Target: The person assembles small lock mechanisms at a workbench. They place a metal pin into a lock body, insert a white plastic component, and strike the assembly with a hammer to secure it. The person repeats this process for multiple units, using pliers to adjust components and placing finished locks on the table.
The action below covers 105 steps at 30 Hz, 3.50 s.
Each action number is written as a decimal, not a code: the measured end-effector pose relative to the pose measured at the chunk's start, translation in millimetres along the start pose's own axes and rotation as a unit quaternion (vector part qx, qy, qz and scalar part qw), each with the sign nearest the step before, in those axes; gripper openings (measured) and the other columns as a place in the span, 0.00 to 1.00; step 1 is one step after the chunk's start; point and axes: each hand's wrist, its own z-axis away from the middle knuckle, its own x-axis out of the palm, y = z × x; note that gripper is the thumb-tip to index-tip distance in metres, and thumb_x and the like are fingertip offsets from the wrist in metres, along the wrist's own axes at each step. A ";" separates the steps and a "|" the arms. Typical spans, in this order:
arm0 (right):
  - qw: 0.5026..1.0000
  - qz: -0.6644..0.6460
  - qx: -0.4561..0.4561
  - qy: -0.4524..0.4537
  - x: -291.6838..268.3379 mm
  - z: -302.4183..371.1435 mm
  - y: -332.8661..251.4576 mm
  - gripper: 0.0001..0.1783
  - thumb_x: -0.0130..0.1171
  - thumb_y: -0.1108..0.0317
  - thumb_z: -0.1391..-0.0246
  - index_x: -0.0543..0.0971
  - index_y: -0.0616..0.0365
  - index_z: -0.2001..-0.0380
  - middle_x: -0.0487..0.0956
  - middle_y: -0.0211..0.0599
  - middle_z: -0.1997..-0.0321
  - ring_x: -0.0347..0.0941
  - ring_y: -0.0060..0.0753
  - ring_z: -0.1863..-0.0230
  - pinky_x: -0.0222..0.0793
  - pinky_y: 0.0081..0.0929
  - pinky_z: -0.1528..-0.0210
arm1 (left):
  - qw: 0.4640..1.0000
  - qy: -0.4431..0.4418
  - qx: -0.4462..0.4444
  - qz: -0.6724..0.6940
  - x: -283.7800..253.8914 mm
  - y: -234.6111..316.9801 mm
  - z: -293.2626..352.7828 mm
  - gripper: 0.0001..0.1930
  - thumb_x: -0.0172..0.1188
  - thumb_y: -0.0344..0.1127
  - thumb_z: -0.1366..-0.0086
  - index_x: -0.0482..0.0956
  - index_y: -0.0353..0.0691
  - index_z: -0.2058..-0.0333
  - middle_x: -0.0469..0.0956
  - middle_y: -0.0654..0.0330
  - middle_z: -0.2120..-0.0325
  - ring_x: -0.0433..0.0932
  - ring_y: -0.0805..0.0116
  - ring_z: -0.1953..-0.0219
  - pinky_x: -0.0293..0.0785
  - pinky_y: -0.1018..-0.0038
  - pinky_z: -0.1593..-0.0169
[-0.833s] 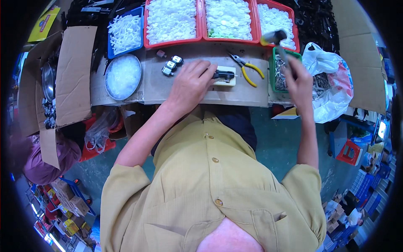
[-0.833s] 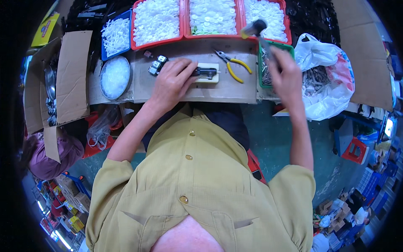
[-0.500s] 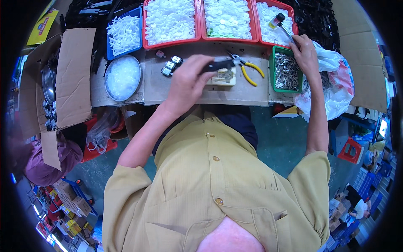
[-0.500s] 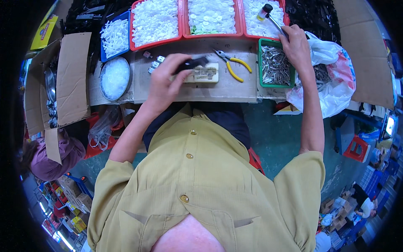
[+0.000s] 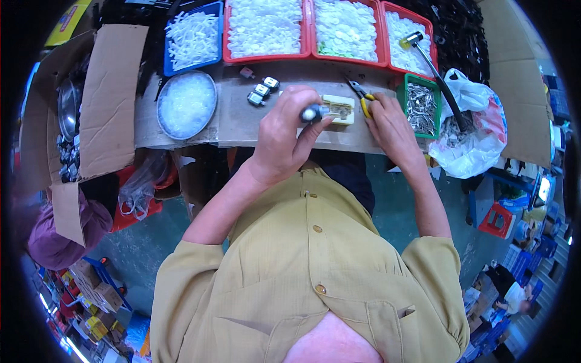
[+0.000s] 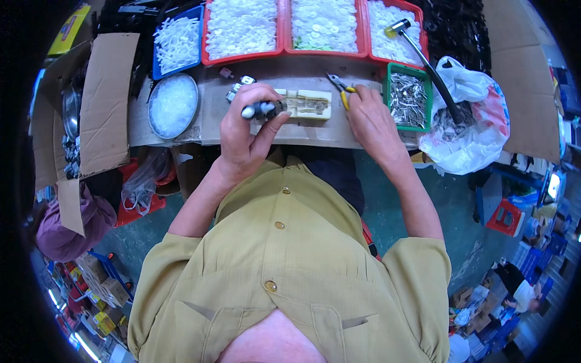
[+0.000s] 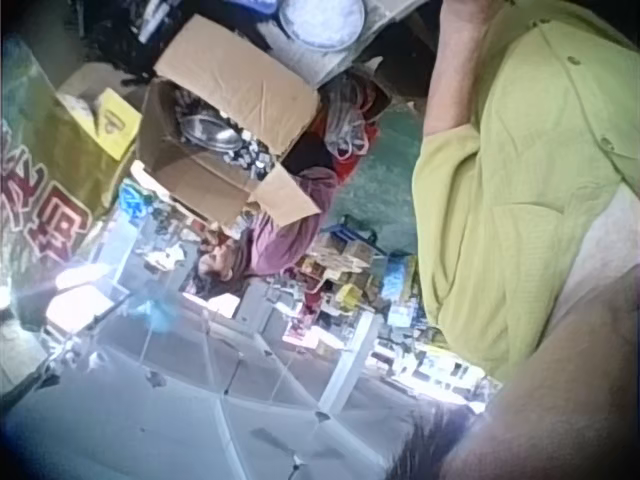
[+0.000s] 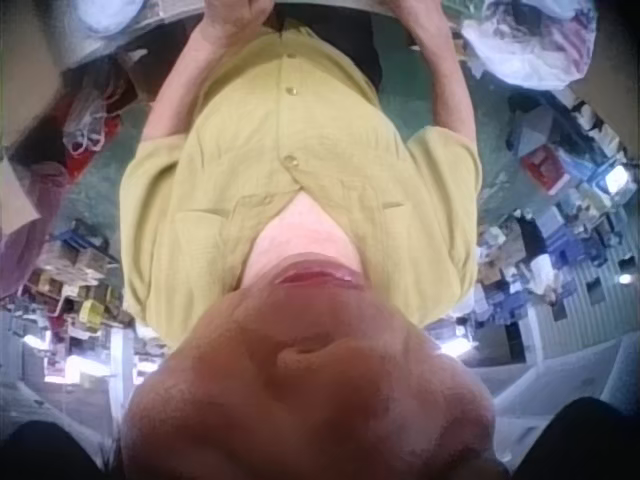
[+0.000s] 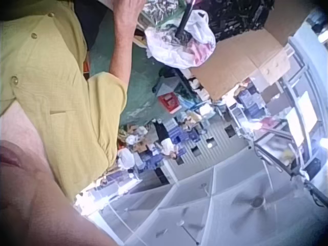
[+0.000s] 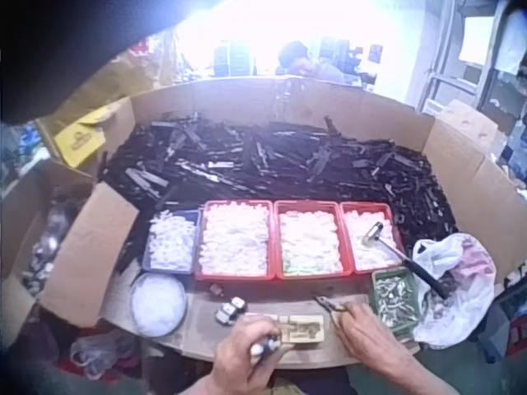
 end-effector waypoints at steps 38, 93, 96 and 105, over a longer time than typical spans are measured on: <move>0.983 -0.152 -0.092 -0.037 -35.7 5.7 -59.2 0.08 0.54 0.84 0.57 0.69 0.66 0.71 0.71 0.51 0.66 0.73 0.57 0.63 0.70 0.45 0.60 | 0.772 -0.275 -0.440 0.365 -32.0 6.0 0.3 0.20 0.47 0.49 0.24 0.72 0.38 0.68 0.68 0.62 0.83 0.66 0.72 0.87 0.62 0.76 0.82; 0.994 -0.088 -0.027 0.054 -44.1 -24.2 -37.6 0.21 0.64 0.77 0.50 0.76 0.60 0.50 0.73 0.47 0.45 0.71 0.51 0.44 0.66 0.42 0.43 | 0.974 -0.048 -0.163 -0.147 -94.0 -7.5 76.4 0.10 0.64 0.25 0.41 0.81 0.31 0.60 0.79 0.51 0.62 0.80 0.53 0.61 0.76 0.66 0.58; 0.993 -0.087 -0.034 0.069 -50.7 -27.5 -24.8 0.20 0.65 0.75 0.51 0.77 0.60 0.52 0.73 0.46 0.45 0.72 0.51 0.45 0.66 0.43 0.45 | 0.967 -0.053 -0.074 -0.238 -75.5 -32.8 47.4 0.12 0.64 0.23 0.43 0.79 0.31 0.59 0.77 0.48 0.58 0.77 0.48 0.54 0.75 0.62 0.52; 0.981 -0.165 -0.040 0.098 -67.3 -79.5 37.9 0.12 0.61 0.75 0.45 0.79 0.64 0.57 0.76 0.47 0.51 0.76 0.49 0.50 0.72 0.37 0.49 | 0.958 -0.138 -0.072 -0.240 -65.8 -57.8 8.8 0.12 0.62 0.23 0.43 0.76 0.31 0.59 0.77 0.49 0.60 0.75 0.47 0.56 0.73 0.59 0.54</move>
